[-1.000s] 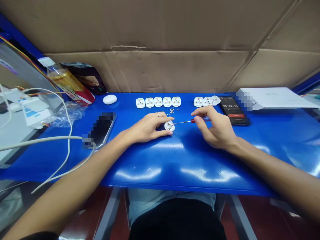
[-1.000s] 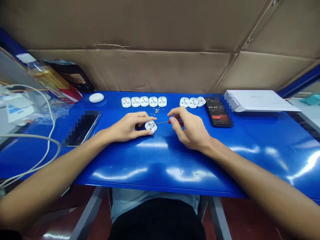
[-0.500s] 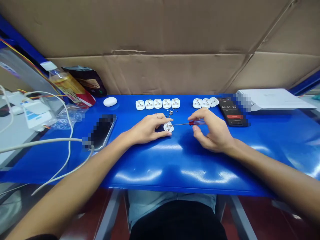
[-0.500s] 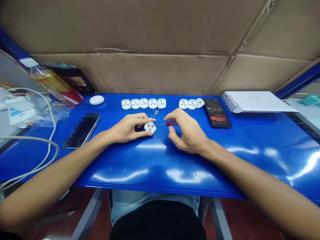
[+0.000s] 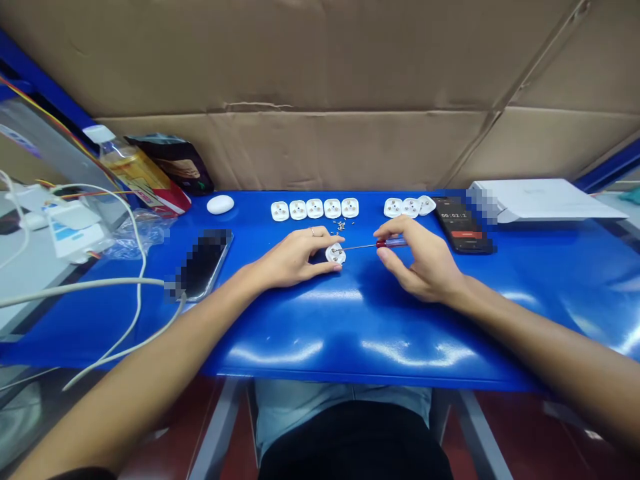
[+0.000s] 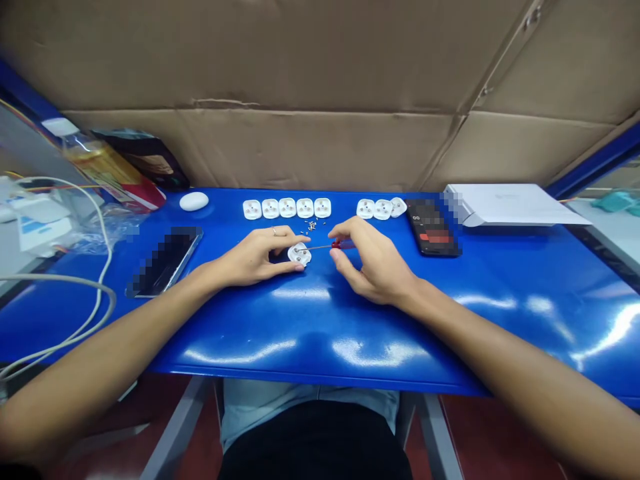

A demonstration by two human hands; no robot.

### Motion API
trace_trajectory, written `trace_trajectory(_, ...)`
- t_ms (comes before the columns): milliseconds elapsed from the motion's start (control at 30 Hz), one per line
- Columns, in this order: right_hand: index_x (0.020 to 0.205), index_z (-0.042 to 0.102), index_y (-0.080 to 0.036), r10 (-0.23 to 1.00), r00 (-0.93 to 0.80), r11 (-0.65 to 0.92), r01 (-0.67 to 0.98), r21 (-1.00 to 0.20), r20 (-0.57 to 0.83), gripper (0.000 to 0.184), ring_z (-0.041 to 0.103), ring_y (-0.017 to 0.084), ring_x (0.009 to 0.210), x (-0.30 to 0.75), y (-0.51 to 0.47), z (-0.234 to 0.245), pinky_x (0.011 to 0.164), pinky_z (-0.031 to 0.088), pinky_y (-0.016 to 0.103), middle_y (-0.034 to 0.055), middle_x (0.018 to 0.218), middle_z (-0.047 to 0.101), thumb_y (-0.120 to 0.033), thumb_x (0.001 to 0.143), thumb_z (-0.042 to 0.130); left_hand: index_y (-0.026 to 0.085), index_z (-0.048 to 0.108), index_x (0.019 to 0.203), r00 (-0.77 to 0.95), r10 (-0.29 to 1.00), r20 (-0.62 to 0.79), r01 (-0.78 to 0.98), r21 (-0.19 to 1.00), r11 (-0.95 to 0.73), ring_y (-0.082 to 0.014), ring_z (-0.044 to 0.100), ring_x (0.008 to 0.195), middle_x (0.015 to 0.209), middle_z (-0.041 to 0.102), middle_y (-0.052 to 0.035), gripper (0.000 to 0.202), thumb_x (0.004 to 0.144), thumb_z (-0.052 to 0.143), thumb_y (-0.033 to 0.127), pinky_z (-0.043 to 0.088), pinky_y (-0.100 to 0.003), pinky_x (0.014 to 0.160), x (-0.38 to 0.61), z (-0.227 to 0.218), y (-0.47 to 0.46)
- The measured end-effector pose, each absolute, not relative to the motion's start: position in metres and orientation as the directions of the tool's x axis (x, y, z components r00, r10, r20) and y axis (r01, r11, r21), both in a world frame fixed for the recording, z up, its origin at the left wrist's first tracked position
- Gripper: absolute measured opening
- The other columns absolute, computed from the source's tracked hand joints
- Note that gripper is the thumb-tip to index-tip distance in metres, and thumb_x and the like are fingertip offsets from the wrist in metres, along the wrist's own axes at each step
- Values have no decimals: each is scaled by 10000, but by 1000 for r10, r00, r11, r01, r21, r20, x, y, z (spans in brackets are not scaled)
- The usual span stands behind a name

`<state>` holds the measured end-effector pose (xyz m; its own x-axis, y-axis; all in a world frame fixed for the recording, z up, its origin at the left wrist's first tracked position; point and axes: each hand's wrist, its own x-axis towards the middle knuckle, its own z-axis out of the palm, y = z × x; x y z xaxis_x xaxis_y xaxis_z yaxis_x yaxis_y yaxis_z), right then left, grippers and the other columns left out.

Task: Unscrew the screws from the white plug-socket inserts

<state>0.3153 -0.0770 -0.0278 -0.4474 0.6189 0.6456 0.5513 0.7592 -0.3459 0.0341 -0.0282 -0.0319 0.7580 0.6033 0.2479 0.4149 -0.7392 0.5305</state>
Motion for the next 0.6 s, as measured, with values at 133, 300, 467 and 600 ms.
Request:
trace_trajectory(133,1092,630,-230,632,-435,736,598,-319,642,85,746,242,865,316,-76,-28,752,618,382,77,982,759,-199,1036,574,177,693,1425,757,608,240,428,520,-739,-231,705,994,1152,740,-92,511,991,746,442,545,-339,922,34,-31,-28)
trace_trajectory(300,1156,621,-229,530,-509,819,514,-255,678,230,713,270,939,316,-78,-26,825,607,448,94,1025,736,-120,960,570,172,684,1433,764,598,240,423,514,-746,-227,703,999,1150,734,-88,526,998,734,463,535,-331,915,34,-32,-28)
trace_trajectory(467,1175,617,-225,614,-477,758,578,-302,629,184,742,256,905,315,-79,-26,784,626,418,97,1056,763,-197,996,588,184,691,1428,760,607,233,430,520,-738,-222,696,958,1144,735,-89,531,995,731,489,545,-340,908,34,-31,-28)
trace_trajectory(600,1111,642,-240,644,-436,726,608,-322,629,117,760,251,878,315,-79,-26,771,636,407,79,1007,783,-225,1036,555,175,688,1433,760,610,224,434,525,-732,-227,695,953,1144,735,-92,548,995,726,502,540,-336,874,34,-31,-28)
